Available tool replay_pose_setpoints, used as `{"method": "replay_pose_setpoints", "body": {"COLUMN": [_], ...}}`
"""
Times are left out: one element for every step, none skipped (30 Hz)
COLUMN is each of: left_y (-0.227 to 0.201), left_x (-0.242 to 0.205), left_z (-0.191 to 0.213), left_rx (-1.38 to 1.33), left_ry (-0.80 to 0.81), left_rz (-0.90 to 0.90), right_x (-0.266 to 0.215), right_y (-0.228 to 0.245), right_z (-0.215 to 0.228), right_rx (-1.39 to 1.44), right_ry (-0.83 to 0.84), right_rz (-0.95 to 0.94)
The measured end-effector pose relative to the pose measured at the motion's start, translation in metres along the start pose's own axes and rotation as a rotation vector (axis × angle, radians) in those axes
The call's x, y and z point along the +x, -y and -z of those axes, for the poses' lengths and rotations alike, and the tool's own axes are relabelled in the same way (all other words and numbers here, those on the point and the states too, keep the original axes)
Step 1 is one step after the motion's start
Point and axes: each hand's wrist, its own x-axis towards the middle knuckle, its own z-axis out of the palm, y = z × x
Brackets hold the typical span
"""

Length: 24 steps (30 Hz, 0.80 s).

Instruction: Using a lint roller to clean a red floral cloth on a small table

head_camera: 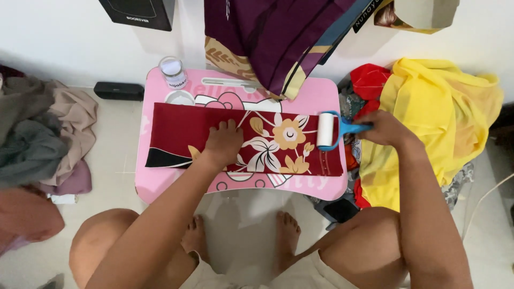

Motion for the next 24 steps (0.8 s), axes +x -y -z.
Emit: {"method": "replay_pose_setpoints", "body": {"left_y": [0.000, 0.000, 0.000, -0.001, 0.000, -0.001, -0.001, -0.001, -0.001, 0.000, -0.001, 0.000, 0.000, 0.000, 0.001, 0.003, 0.004, 0.003, 0.003, 0.004, 0.004, 0.004, 0.005, 0.006], "left_x": [0.000, 0.000, 0.001, 0.002, 0.002, 0.005, 0.005, 0.004, 0.002, 0.000, -0.002, -0.005, -0.008, -0.010, -0.009, -0.009, -0.008, -0.008, -0.008, -0.007, -0.006, -0.004, -0.003, -0.001], "left_z": [0.000, 0.001, -0.001, -0.002, -0.004, -0.002, -0.003, -0.004, -0.001, 0.002, 0.005, 0.007, 0.009, 0.011, 0.009, 0.006, 0.004, 0.002, 0.002, 0.001, -0.001, -0.003, -0.005, -0.007], "left_rx": [0.000, 0.001, 0.002, -0.002, -0.010, -0.012, -0.001, 0.010, 0.011, 0.000, -0.011, -0.011, -0.020, -0.030, -0.030, -0.051, -0.073, -0.074, -0.048, -0.022, -0.025, -0.025, -0.025, -0.030], "left_ry": [0.003, 0.006, 0.007, 0.007, 0.006, 0.006, -0.007, -0.019, -0.017, -0.015, -0.012, -0.009, -0.010, -0.011, -0.008, -0.012, -0.016, -0.012, -0.016, -0.020, -0.019, -0.025, -0.031, -0.030], "left_rz": [-0.003, -0.006, -0.010, -0.011, -0.006, -0.003, -0.001, 0.000, 0.007, -0.001, -0.011, -0.006, -0.006, -0.005, -0.004, 0.001, 0.004, 0.003, 0.013, 0.023, 0.021, 0.013, 0.006, 0.004], "right_x": [-0.003, -0.006, -0.007, -0.008, -0.006, -0.007, -0.008, -0.009, -0.015, -0.021, -0.028, -0.031, -0.035, -0.038, -0.036, -0.034, -0.033, -0.034, -0.035, -0.035, -0.039, -0.043, -0.046, -0.050], "right_y": [-0.017, -0.035, -0.034, -0.033, -0.030, -0.012, 0.006, 0.025, 0.054, 0.083, 0.111, 0.133, 0.154, 0.176, 0.179, 0.182, 0.186, 0.182, 0.178, 0.174, 0.162, 0.151, 0.140, 0.126], "right_z": [-0.001, -0.002, -0.004, -0.006, -0.007, -0.005, -0.007, -0.008, -0.008, -0.007, -0.007, -0.009, -0.010, -0.012, -0.019, -0.026, -0.034, -0.036, -0.037, -0.039, -0.034, -0.028, -0.023, -0.017], "right_rx": [0.011, 0.022, 0.024, 0.064, 0.102, 0.100, 0.118, 0.137, 0.139, 0.164, 0.190, 0.193, 0.204, 0.215, 0.217, 0.151, 0.084, 0.085, 0.082, 0.079, 0.077, 0.044, 0.010, 0.007], "right_ry": [-0.004, -0.009, -0.009, -0.039, -0.067, -0.066, -0.057, -0.049, -0.046, -0.033, -0.020, -0.016, 0.012, 0.039, 0.042, 0.087, 0.133, 0.137, 0.145, 0.154, 0.156, 0.140, 0.125, 0.129], "right_rz": [-0.070, -0.140, -0.143, -0.088, -0.027, -0.024, 0.044, 0.112, 0.118, 0.173, 0.227, 0.230, 0.298, 0.366, 0.366, 0.385, 0.401, 0.400, 0.386, 0.373, 0.370, 0.324, 0.279, 0.276]}}
